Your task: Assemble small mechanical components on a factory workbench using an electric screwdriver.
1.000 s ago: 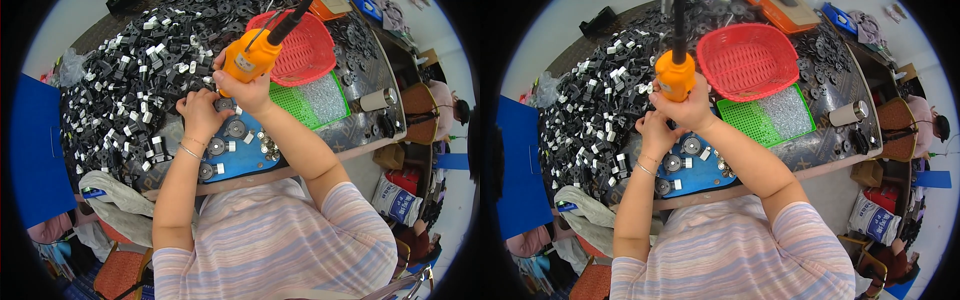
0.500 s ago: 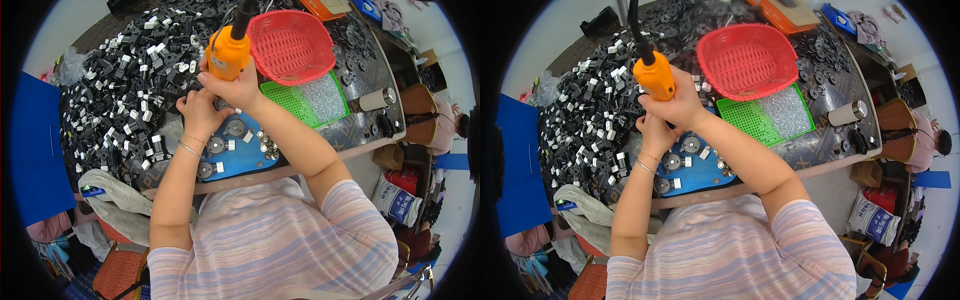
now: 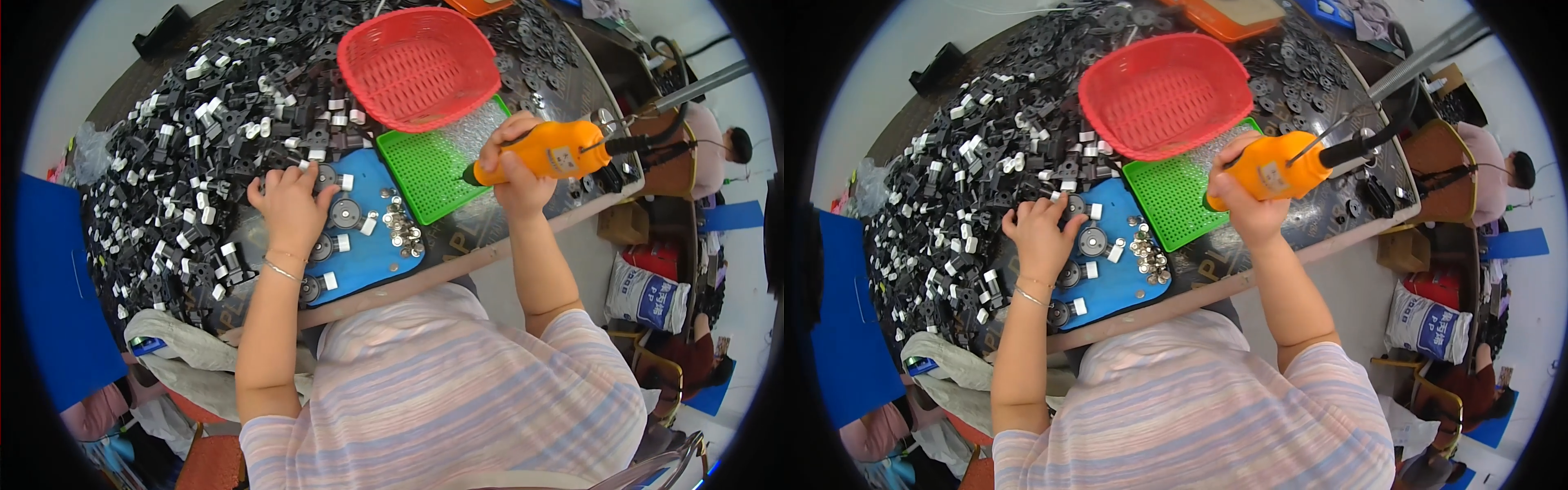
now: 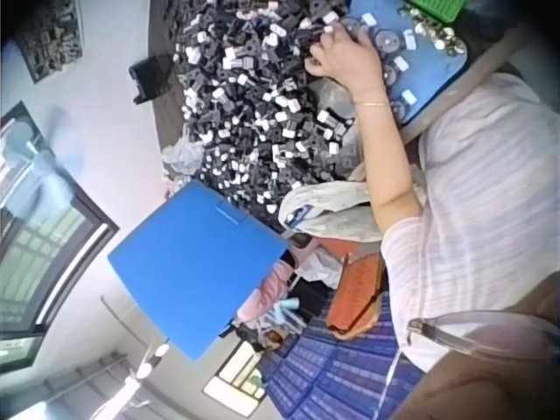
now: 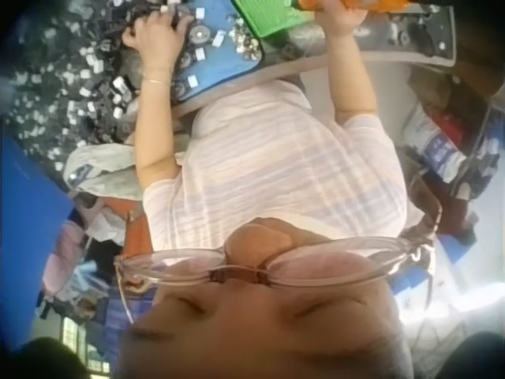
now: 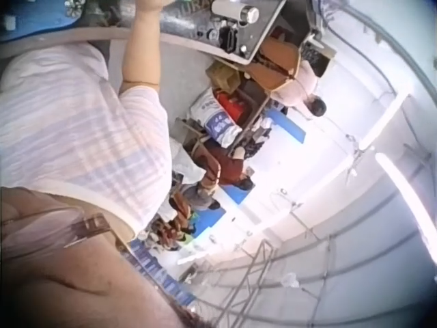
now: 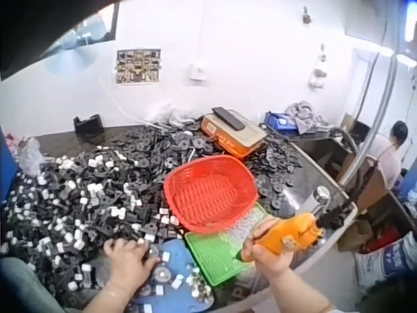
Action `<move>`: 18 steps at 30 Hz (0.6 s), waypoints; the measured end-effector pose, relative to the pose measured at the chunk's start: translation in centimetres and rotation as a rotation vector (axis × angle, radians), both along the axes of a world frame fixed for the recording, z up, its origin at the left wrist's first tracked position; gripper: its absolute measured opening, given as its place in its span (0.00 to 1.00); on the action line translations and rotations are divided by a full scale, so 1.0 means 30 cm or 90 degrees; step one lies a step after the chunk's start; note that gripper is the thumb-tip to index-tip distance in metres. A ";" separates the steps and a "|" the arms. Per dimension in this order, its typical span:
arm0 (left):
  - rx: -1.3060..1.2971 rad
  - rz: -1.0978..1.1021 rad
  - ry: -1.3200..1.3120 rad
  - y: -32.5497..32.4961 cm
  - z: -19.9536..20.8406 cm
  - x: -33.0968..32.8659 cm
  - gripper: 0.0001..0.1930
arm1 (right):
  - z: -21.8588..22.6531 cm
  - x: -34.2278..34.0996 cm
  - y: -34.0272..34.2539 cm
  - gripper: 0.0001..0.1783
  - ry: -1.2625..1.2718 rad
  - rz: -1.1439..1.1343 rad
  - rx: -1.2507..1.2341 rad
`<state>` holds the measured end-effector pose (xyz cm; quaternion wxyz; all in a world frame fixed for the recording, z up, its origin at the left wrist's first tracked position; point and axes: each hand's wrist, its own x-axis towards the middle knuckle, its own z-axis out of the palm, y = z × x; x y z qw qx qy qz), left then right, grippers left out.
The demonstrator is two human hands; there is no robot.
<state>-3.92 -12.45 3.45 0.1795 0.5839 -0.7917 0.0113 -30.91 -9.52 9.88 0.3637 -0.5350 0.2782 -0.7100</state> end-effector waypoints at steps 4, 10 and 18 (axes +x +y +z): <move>-0.010 0.000 -0.023 0.001 -0.006 0.003 0.21 | -0.033 -0.059 0.020 0.13 -0.043 -0.011 0.021; 0.013 0.015 -0.003 0.000 -0.007 0.000 0.22 | -0.056 -0.056 0.030 0.13 -0.023 -0.010 0.036; 0.034 0.044 0.045 0.015 0.012 0.018 0.25 | -0.066 -0.062 0.033 0.13 -0.005 -0.010 0.036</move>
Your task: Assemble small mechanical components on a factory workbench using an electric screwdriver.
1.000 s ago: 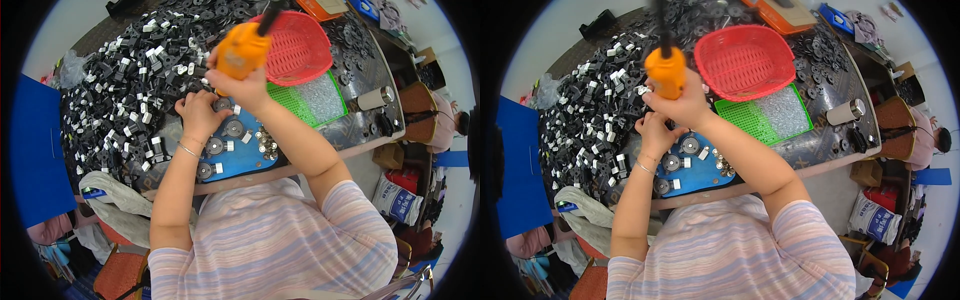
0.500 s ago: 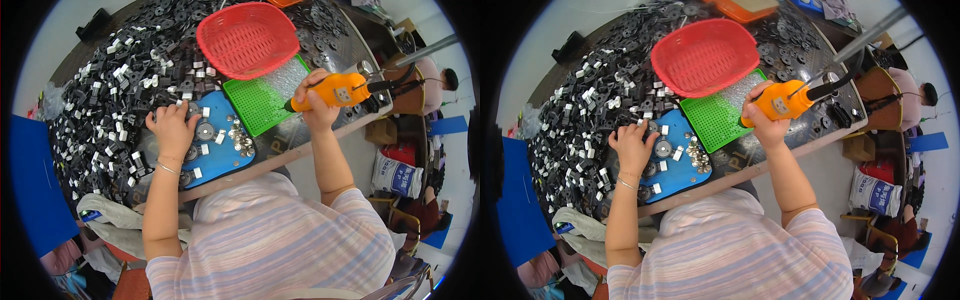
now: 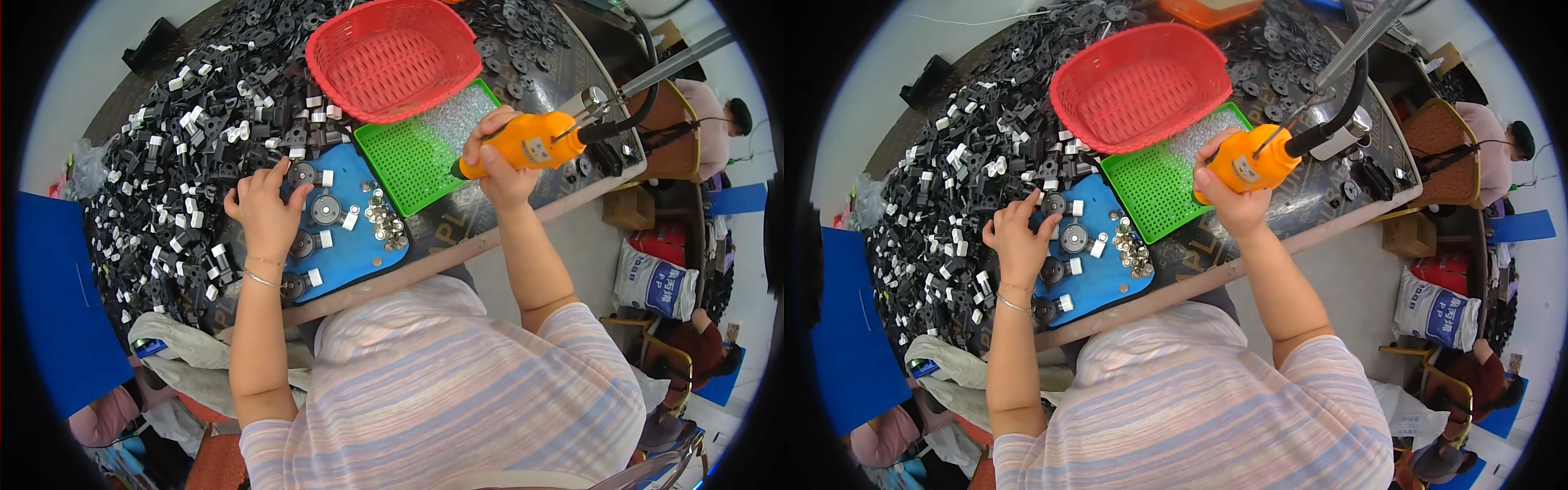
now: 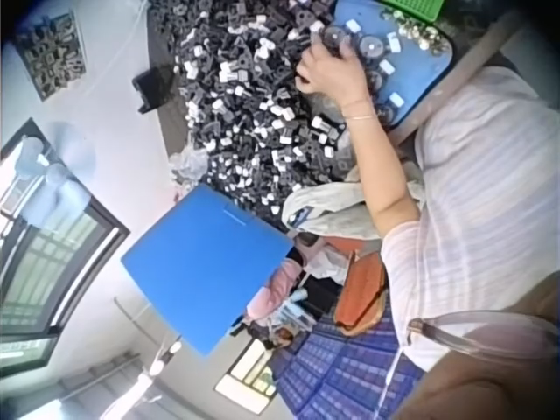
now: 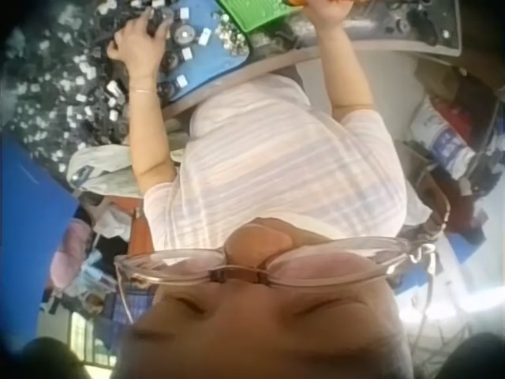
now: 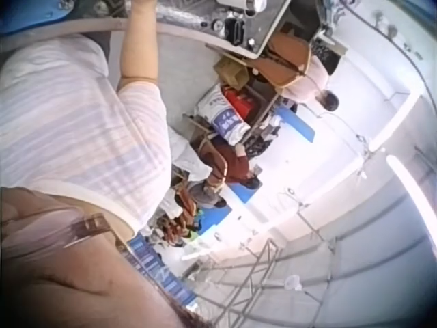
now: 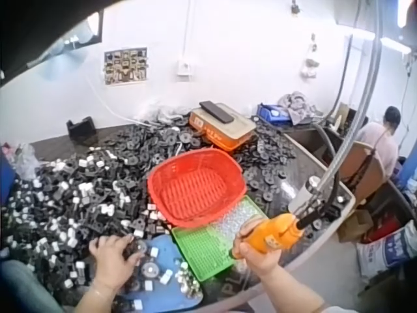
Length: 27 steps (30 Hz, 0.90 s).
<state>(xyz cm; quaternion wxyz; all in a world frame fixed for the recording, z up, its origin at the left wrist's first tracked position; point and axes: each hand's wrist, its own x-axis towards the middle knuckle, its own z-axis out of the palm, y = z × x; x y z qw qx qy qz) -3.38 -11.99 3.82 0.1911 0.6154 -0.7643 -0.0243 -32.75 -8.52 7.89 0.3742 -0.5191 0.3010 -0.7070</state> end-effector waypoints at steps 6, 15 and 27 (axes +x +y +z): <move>-0.013 0.005 0.015 0.032 0.029 0.028 0.25 | 0.003 0.004 -0.001 0.12 -0.003 0.007 0.003; 0.011 0.025 0.039 0.089 0.022 0.093 0.27 | 0.009 0.014 -0.008 0.12 -0.007 -0.008 0.007; -0.005 0.043 0.091 0.082 -0.024 0.115 0.29 | 0.117 0.316 -0.086 0.12 -0.082 0.206 -0.078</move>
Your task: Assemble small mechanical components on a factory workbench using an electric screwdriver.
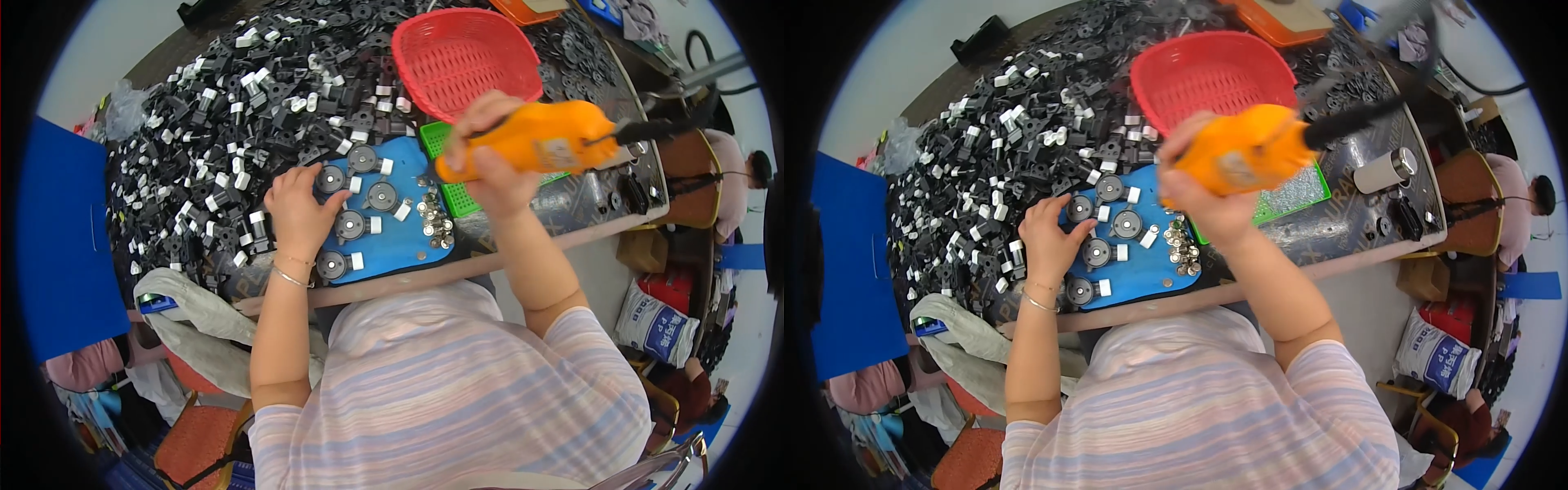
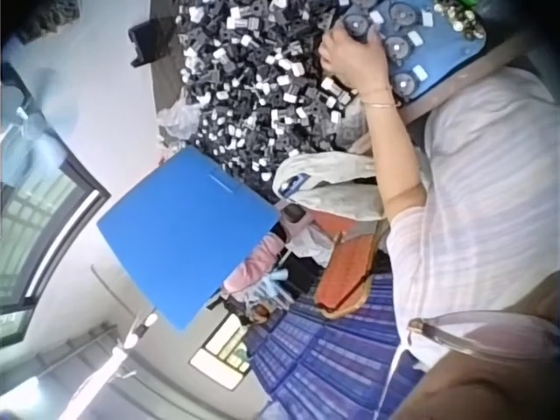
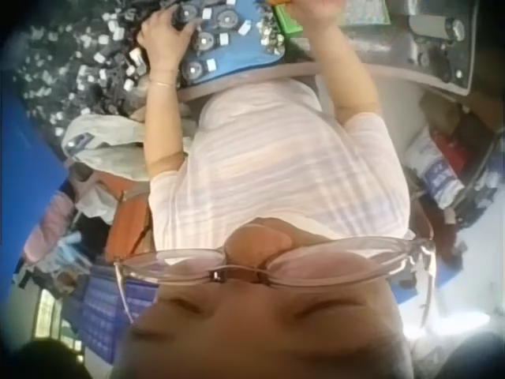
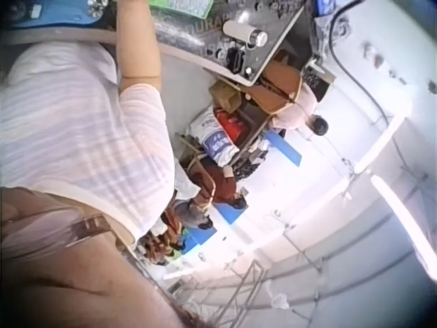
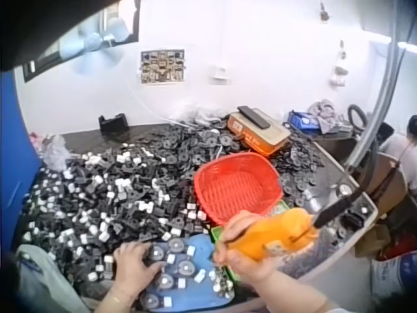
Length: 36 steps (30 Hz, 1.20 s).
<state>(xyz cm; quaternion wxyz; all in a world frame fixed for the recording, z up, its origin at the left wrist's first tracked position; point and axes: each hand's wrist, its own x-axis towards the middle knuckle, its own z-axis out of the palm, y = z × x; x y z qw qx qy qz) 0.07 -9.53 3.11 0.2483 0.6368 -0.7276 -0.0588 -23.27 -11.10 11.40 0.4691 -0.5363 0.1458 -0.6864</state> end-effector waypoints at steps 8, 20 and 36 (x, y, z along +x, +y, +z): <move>0.049 0.017 0.002 -0.032 0.002 -0.011 0.24 | -0.058 0.283 -0.087 0.14 0.061 0.081 0.041; 0.068 0.026 0.029 -0.038 0.008 -0.008 0.21 | -0.093 0.341 -0.121 0.15 0.126 0.117 0.055; 0.020 0.007 -0.007 -0.032 -0.008 -0.003 0.22 | 0.056 0.044 -0.042 0.12 0.011 0.110 -0.024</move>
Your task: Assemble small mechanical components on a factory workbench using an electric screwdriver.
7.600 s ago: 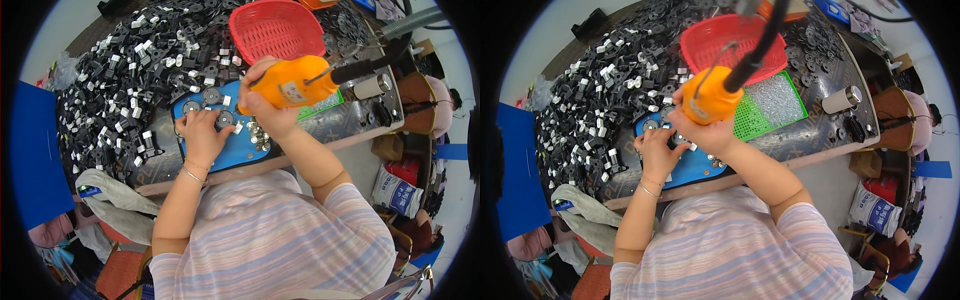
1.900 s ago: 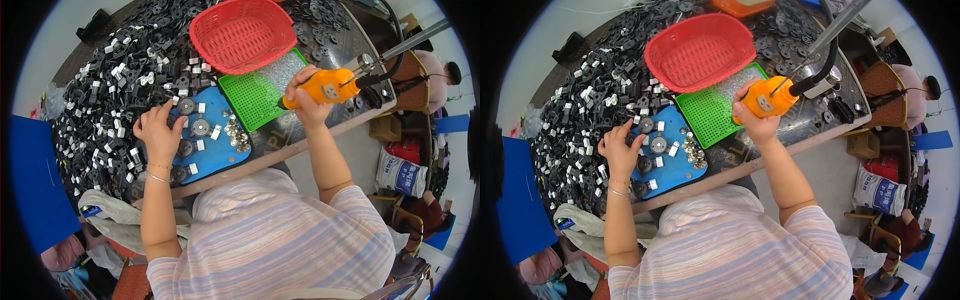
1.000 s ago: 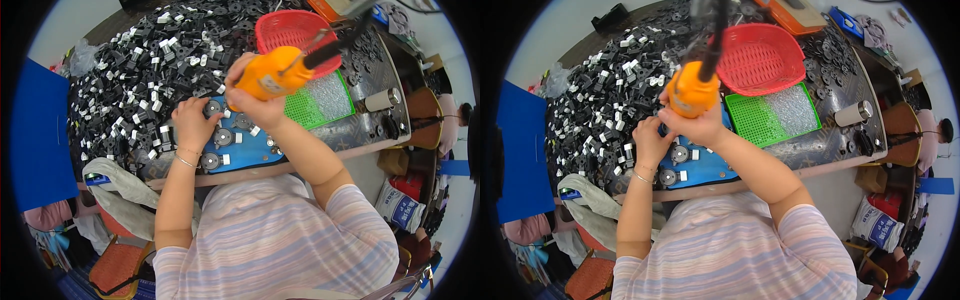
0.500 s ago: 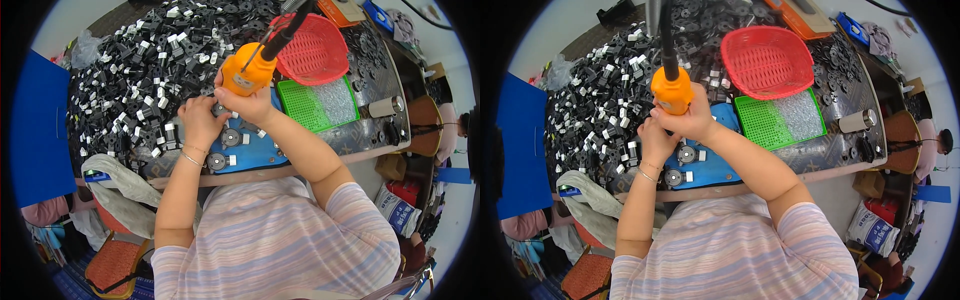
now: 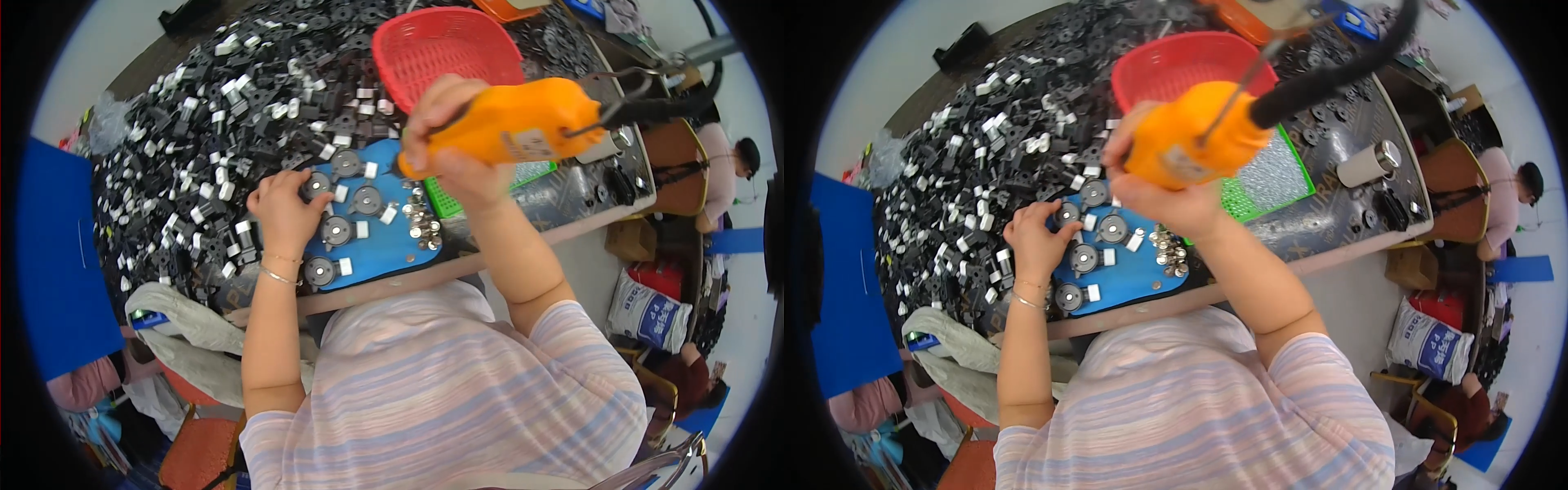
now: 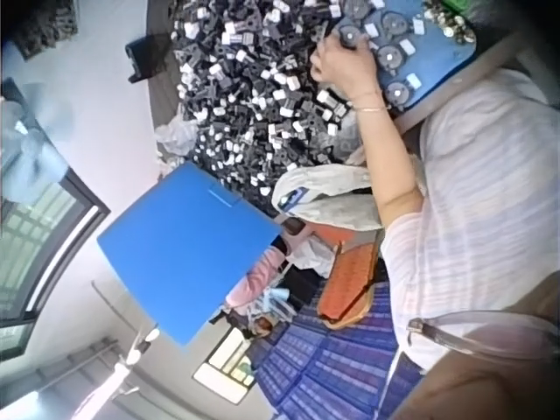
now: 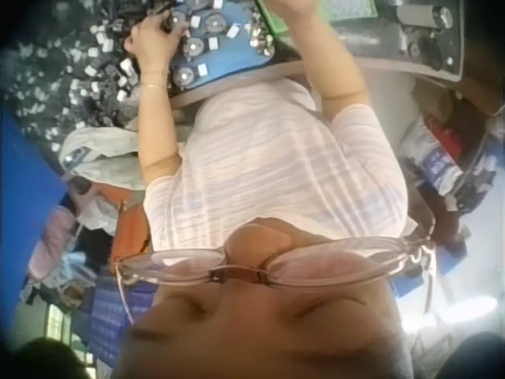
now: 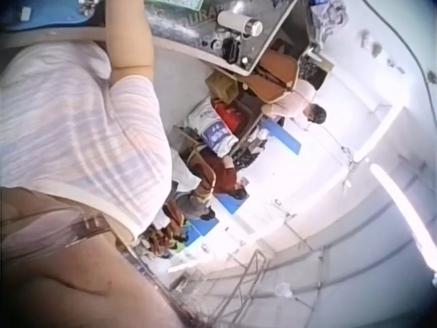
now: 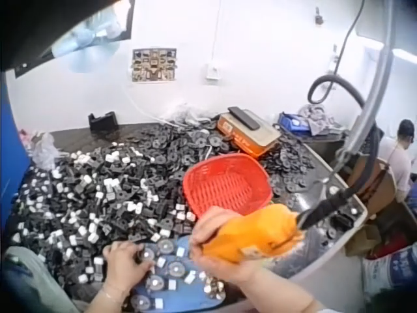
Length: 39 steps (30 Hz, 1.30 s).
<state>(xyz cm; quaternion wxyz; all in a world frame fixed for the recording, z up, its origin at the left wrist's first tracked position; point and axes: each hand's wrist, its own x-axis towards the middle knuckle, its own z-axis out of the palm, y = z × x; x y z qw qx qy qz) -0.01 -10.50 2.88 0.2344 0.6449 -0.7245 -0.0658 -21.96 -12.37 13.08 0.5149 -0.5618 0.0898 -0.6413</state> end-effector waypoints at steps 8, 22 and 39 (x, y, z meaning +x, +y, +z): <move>0.060 0.005 -0.026 -0.002 0.009 -0.008 0.26 | -0.140 -0.319 0.105 0.13 0.005 -0.321 0.099; 0.072 0.013 -0.022 0.035 0.056 -0.005 0.26 | -0.173 -0.340 0.131 0.12 0.026 -0.319 0.105; 0.046 0.009 0.015 0.093 0.062 0.037 0.27 | -0.135 -0.315 0.116 0.12 0.015 -0.316 0.076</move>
